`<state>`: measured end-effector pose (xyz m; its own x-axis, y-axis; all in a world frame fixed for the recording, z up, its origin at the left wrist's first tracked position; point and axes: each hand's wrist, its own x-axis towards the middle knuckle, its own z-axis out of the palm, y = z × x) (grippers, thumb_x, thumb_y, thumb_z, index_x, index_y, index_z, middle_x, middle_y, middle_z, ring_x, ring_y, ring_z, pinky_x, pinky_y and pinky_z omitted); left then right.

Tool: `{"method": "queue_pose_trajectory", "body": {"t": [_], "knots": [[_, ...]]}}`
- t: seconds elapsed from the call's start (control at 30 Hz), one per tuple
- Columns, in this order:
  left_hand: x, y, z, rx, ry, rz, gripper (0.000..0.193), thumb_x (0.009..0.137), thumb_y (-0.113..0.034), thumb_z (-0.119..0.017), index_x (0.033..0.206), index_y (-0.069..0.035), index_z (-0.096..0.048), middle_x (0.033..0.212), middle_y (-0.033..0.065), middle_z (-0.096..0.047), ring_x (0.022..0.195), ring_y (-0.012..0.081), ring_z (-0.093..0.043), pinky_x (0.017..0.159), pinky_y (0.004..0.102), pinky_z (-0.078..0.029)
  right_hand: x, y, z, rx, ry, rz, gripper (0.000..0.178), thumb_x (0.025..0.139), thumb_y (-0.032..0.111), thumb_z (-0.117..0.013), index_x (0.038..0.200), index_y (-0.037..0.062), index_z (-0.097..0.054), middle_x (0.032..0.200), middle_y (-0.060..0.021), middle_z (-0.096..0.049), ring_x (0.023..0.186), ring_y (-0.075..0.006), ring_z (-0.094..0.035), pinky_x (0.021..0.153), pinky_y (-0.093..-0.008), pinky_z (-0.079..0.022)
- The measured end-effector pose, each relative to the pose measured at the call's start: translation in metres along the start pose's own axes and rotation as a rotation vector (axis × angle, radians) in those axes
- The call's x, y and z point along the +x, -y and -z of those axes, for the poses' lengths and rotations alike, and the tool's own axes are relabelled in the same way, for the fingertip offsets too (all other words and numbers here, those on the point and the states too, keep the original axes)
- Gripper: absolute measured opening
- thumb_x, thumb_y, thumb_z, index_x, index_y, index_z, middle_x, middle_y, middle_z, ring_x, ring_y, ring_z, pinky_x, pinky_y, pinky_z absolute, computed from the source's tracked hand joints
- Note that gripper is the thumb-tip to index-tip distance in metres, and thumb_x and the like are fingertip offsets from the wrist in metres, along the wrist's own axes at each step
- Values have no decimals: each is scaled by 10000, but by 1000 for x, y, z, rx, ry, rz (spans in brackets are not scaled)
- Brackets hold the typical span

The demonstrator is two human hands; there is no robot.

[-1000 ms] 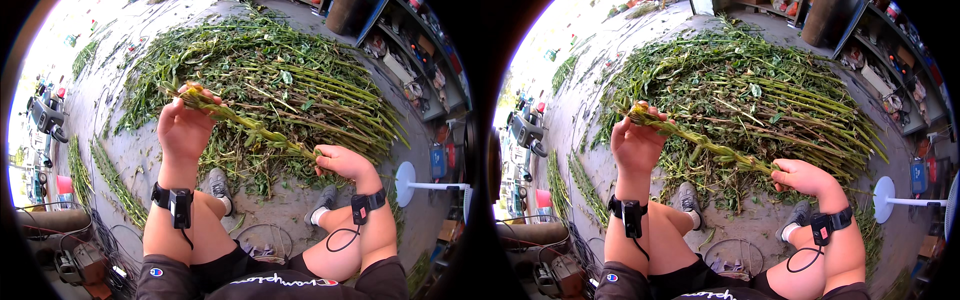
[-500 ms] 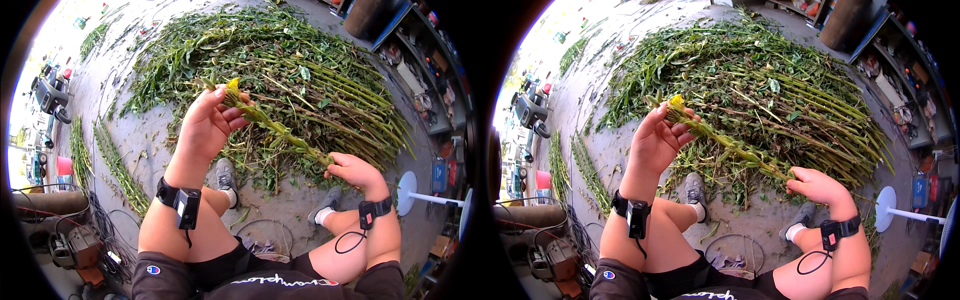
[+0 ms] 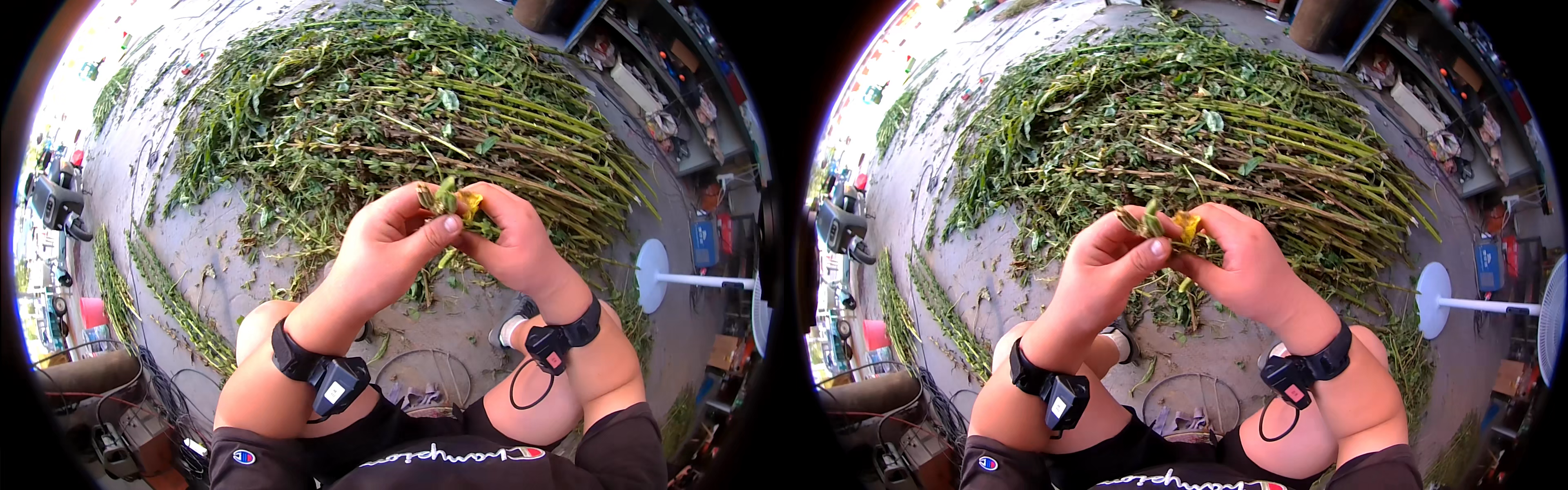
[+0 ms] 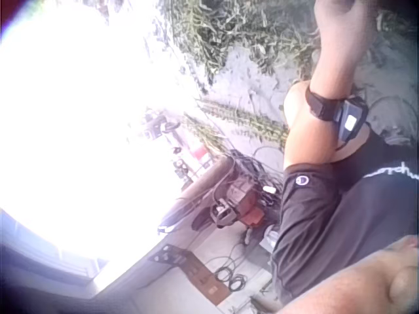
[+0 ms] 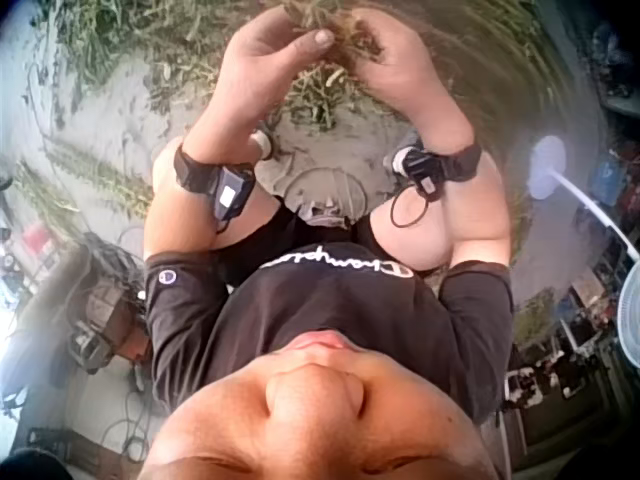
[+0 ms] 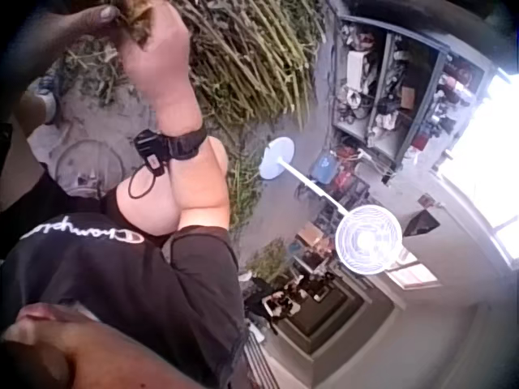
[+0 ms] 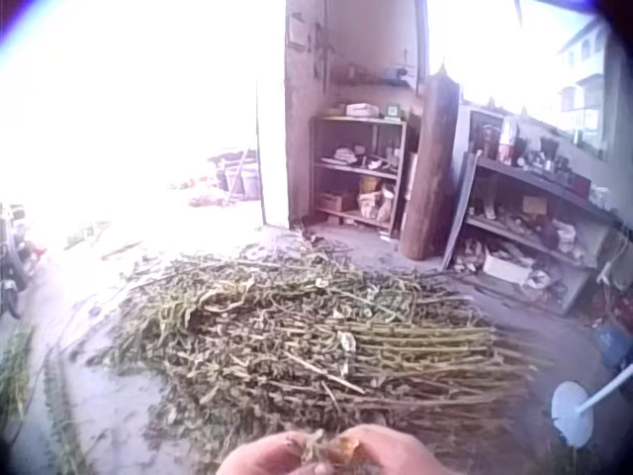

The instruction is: The person sits on a concrete floor and strips leaves and small pods from long green plant stems by hand. They pick up individual stems from a large pile, pull off the foliage, and place the cleaned stems onto a separate pile on the floor.

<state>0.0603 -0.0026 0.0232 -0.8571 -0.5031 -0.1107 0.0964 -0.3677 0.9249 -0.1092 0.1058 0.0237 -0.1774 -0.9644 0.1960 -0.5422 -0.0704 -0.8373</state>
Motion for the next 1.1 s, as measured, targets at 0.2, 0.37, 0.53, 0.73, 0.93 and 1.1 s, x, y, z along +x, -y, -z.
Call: {"method": "queue_pose_trajectory", "body": {"t": [0.2,0.37,0.53,0.73,0.93,1.1], "knots": [[12,-6,-11,-131,-57,-2,197,977,-137,-629,1152,-53,-660,1124,36,-688,1006,132,-652,862,313,-558,-4,-1,15,-107,-217,180,143,812,55,-730,931,13,-662,782,-131,-606,733,-331,-588,658,-393,-482],[22,-5,-14,-11,-131,4,200,987,-144,-576,1146,-41,-643,1117,80,-676,1042,206,-667,840,390,-606,-10,-4,30,23,-221,125,98,853,60,-723,915,14,-663,736,-110,-585,654,-282,-564,617,-361,-464],[35,-2,-22,79,-178,32,205,982,-169,-602,1148,-62,-655,1101,53,-693,1019,172,-673,807,321,-579,-18,8,43,-41,-65,208,107,829,81,-725,828,17,-639,700,-101,-567,619,-300,-540,583,-383,-451],[45,3,-26,142,-151,55,214,967,-188,-636,1133,-58,-674,1080,43,-706,996,142,-663,853,305,-531,-31,8,28,-72,-17,273,103,814,78,-704,795,23,-619,701,-101,-570,633,-324,-545,579,-404,-453],[46,7,-33,151,1,21,248,932,-172,-667,1137,-34,-676,1077,37,-704,1017,133,-633,963,319,-467,-38,6,44,658,-168,-244,110,921,96,-624,940,5,-682,817,-22,-655,677,-114,-559,627,-275,-452],[53,1,-27,91,165,50,373,864,-93,-601,1223,0,-632,1144,71,-681,1079,152,-610,986,323,-449,-37,-12,37,1196,-246,-244,187,928,128,-591,1034,-8,-661,888,-43,-668,827,-104,-586,798,-266,-466]]}}
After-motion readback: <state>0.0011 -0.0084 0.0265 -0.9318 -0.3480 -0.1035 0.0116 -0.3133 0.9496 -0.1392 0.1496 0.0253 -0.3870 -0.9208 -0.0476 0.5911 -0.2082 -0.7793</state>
